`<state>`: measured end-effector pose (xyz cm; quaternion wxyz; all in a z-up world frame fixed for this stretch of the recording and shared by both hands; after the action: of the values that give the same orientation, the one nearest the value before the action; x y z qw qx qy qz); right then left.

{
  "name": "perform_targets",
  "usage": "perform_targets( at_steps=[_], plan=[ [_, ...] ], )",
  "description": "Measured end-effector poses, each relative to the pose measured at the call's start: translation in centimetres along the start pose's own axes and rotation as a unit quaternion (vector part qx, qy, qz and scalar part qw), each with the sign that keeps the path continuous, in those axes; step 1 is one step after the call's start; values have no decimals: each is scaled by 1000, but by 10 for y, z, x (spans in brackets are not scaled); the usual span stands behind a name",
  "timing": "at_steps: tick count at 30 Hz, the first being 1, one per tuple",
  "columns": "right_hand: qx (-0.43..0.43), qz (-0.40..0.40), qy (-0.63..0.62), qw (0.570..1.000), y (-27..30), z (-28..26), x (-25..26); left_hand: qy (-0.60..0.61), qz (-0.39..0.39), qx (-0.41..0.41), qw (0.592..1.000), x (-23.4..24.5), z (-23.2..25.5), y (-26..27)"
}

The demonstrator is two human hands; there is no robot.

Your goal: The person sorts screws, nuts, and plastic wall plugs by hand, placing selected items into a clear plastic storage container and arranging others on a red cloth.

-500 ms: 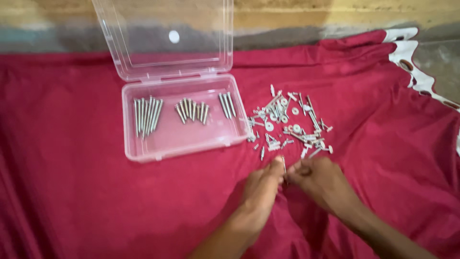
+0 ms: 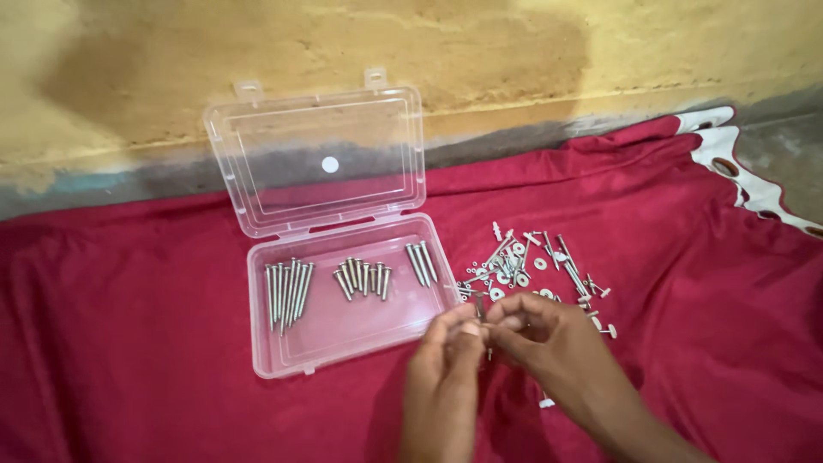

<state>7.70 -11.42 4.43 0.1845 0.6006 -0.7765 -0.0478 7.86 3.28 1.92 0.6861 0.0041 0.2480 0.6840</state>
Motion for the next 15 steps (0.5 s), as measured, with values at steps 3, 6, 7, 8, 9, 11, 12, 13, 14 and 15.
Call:
perform_targets(
  at_steps=[3, 6, 7, 8, 9, 11, 12, 13, 14, 15],
  plan=[
    [18, -21, 23, 999, -5, -21, -20, 11, 26, -7, 1000, 21, 15, -8],
    [18, -45, -19, 999, -11, -29, -42, 10, 68, 40, 997, 46, 19, -16],
    [14, -57, -19, 998, -12, -29, -49, 27, 75, 49, 996, 54, 20, -18],
    [11, -67, -18, 998, -13, -28, -55, 45, 80, 57, 994, 60, 20, -19],
    [8, -78, -17, 997, -14, -28, -62, 62, 85, 65, 992, 66, 20, -20],
    [12, -108, -60, 992, -18, -30, -76, 40, 83, 60, 994, 73, 23, -22],
    [15, -123, -82, 989, -19, -34, -83, 29, 82, 55, 995, 77, 26, -24],
    [22, -128, -80, 988, -20, -38, -88, -1, 80, 44, 996, 80, 30, -26],
    [29, -134, -78, 987, -20, -44, -93, -32, 80, 33, 996, 83, 35, -27],
    [35, -140, -77, 987, -19, -51, -99, -62, 79, 22, 995, 87, 39, -29]
  ],
)
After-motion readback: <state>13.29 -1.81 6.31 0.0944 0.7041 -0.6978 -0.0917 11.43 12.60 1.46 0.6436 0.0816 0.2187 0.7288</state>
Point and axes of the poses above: each hand's wrist, its own y-axis away from the middle knuckle, its own x-axis out of the back of the hand, z = x × y, the point moved 5 cm from there along -y, towards the middle knuckle, and after that the axes turned 8 degrees about z, right-handed, at the moved point
